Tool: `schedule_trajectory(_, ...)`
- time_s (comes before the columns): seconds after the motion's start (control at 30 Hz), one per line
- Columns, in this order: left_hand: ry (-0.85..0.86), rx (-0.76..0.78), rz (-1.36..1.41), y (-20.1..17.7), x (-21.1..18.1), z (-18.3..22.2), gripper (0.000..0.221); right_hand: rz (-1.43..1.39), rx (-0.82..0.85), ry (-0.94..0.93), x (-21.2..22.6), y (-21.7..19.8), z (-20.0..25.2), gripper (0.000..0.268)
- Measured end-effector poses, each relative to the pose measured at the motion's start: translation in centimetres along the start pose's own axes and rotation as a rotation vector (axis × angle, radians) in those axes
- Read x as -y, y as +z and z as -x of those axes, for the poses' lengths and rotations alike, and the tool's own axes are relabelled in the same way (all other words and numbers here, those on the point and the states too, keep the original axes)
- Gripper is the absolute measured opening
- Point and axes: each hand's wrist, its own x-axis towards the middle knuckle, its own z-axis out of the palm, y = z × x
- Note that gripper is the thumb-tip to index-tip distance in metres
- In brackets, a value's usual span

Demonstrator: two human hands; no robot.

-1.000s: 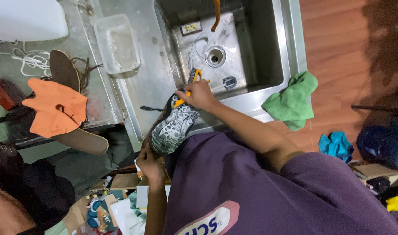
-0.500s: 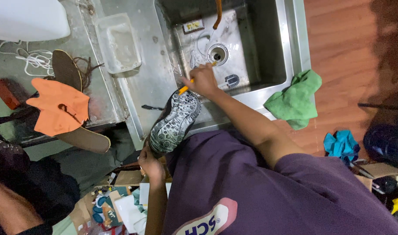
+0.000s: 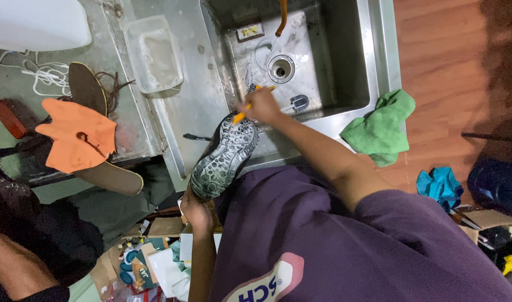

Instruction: Scraping the sole of a shoe using a small hand tool over a sink to clean or prepare the surface.

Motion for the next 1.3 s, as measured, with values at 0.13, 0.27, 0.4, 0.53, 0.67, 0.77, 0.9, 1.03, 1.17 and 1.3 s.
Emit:
schedule_trajectory(0.13,-0.112,-0.003,0.13,-1.6,2.5,-1.7,0.021,0.389,-0.023,0.394,-2.7,0.3,-0.2,0.042)
schedule_trajectory(0.27,-0.185,-0.035,0.155,-2.2,3.4,-2.0,0.021,0.123,-0.017,0.301,3.6,-0.2,2.0,0.038)
schedule_trajectory(0.4,-0.191,0.003,0.184,-2.4,4.1,-3.2,0.022,0.51,0.015,0.466,-5.0,-0.3,2.6,0.051)
schedule_trajectory(0.53,-0.249,-0.013,0.195,-3.8,5.3,-3.5,0.022,0.225,-0.081,0.239,0.4,0.3,3.1,0.038)
schedule_trajectory(0.67,-0.256,-0.019,0.263,-5.7,9.6,-6.6,0.022,0.392,-0.043,0.245,-4.5,0.0,3.2,0.046)
schedule_trajectory(0.77,-0.313,-0.033,0.209,-2.0,2.2,-3.0,0.022,0.491,-0.102,0.192,-3.4,-0.3,1.9,0.042)
schedule_trajectory(0.9,-0.338,-0.041,-0.222,-1.7,1.3,-3.3,0.028,0.168,0.001,-0.15,0.4,-0.3,2.3,0.04)
schedule_trajectory(1.03,-0.452,-0.047,-0.138,-1.9,1.3,-4.1,0.023,0.409,-0.006,0.132,-3.1,-2.1,2.7,0.038)
schedule_trajectory(1.17,-0.585,-0.101,0.354,2.2,-7.8,-0.3,0.026,0.104,0.11,0.001,5.1,-2.2,4.4,0.037)
schedule_trajectory(1.3,-0.82,-0.1,0.45,0.9,-5.8,-2.6,0.043,0.415,0.04,0.176,-2.4,-1.2,5.3,0.044)
